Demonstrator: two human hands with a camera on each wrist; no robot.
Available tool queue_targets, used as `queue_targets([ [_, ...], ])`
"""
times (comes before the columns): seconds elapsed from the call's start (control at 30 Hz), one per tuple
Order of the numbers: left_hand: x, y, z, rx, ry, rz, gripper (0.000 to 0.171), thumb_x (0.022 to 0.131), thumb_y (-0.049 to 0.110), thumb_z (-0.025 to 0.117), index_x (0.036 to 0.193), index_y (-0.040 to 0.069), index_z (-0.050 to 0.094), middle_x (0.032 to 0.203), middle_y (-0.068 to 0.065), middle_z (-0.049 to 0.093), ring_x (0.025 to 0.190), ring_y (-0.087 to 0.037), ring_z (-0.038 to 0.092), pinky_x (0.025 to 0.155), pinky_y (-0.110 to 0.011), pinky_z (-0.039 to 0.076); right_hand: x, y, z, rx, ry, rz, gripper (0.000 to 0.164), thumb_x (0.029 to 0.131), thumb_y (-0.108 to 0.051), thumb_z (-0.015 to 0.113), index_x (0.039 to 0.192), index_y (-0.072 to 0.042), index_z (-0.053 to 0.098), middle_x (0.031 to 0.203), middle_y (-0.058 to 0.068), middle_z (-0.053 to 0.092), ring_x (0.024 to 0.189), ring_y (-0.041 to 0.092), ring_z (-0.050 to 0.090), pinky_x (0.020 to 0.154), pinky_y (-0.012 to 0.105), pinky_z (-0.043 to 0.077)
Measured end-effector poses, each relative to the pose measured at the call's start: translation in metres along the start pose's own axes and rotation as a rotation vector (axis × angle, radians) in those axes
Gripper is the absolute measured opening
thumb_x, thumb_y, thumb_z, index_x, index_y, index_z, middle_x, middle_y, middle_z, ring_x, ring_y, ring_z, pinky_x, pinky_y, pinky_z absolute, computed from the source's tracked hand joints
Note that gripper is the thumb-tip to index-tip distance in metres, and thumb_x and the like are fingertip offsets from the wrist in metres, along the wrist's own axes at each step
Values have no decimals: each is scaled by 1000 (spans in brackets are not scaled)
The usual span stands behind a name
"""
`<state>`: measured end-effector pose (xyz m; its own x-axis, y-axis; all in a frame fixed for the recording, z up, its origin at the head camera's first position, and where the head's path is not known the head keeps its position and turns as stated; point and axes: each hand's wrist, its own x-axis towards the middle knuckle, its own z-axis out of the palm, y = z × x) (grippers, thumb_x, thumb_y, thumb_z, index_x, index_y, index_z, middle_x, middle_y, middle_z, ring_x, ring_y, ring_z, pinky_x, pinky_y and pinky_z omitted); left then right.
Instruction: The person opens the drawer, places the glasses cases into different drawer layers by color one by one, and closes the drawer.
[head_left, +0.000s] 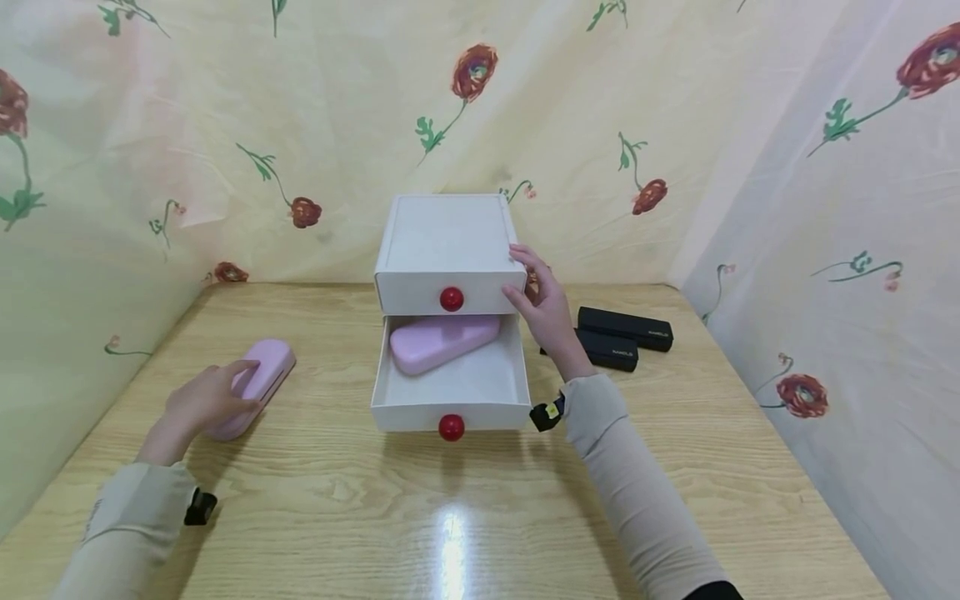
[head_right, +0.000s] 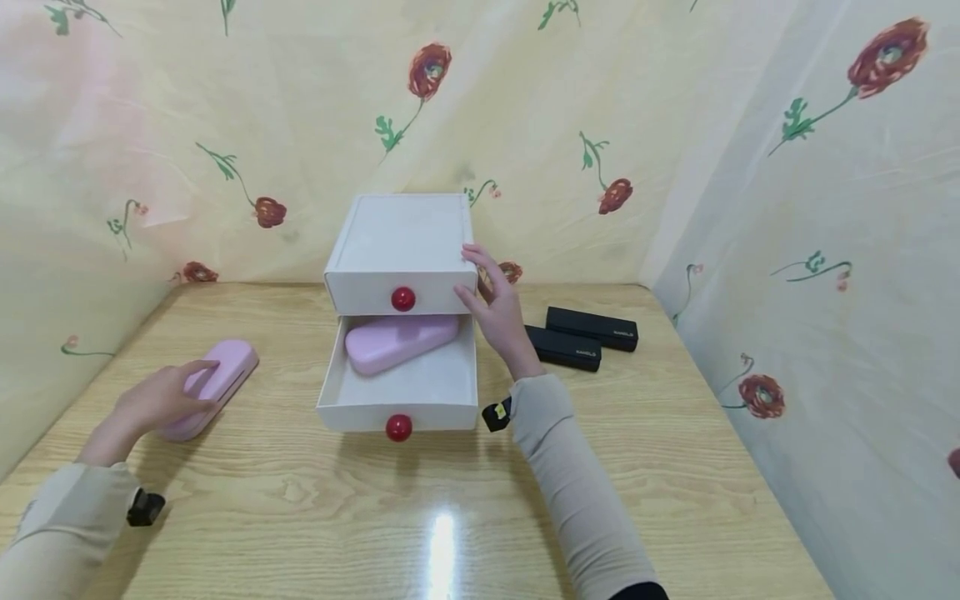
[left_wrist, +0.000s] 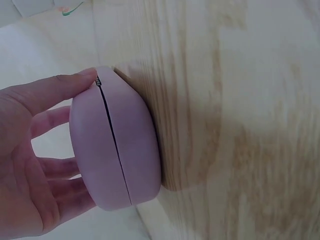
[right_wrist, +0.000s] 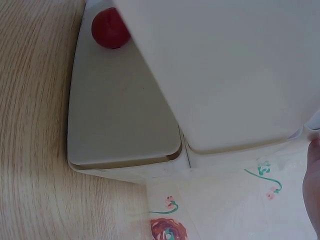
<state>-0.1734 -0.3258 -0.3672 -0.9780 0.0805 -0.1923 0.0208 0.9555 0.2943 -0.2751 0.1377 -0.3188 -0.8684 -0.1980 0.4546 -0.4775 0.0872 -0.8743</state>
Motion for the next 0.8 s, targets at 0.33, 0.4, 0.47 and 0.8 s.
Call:
queue_targets([
  [0.33,1,-2,2,23,39,-4,74,81,36,73,139,0,45,123,-42,52,106,-53,54,67,-59,49,3,13,-1,3,8,-53,50,93,-5,62,140,-5,46,153,2,38,118,15,43,108,36,41],
  [0.4,1,-1,3,29,49,2,72,81,36,73,138,1,46,122,-42,53,104,-52,56,65,-57,49,3,13,-1,8,12,-51,50,93,-4,61,140,-5,46,153,2,38,118,14,44,108,35,41],
  [0.47,1,-1,4,33,57,12,71,81,35,73,138,1,47,121,-41,54,104,-52,57,64,-55,49,3,12,-1,11,15,-52,50,93,-3,61,140,-4,46,153,3,38,118,12,44,108,34,42],
  [0.8,-4,9,2,38,90,54,66,80,31,73,136,3,52,120,-40,55,103,-50,58,61,-52,49,4,15,1,4,16,-37,49,93,-4,61,140,-4,46,153,3,38,118,10,45,108,33,41],
])
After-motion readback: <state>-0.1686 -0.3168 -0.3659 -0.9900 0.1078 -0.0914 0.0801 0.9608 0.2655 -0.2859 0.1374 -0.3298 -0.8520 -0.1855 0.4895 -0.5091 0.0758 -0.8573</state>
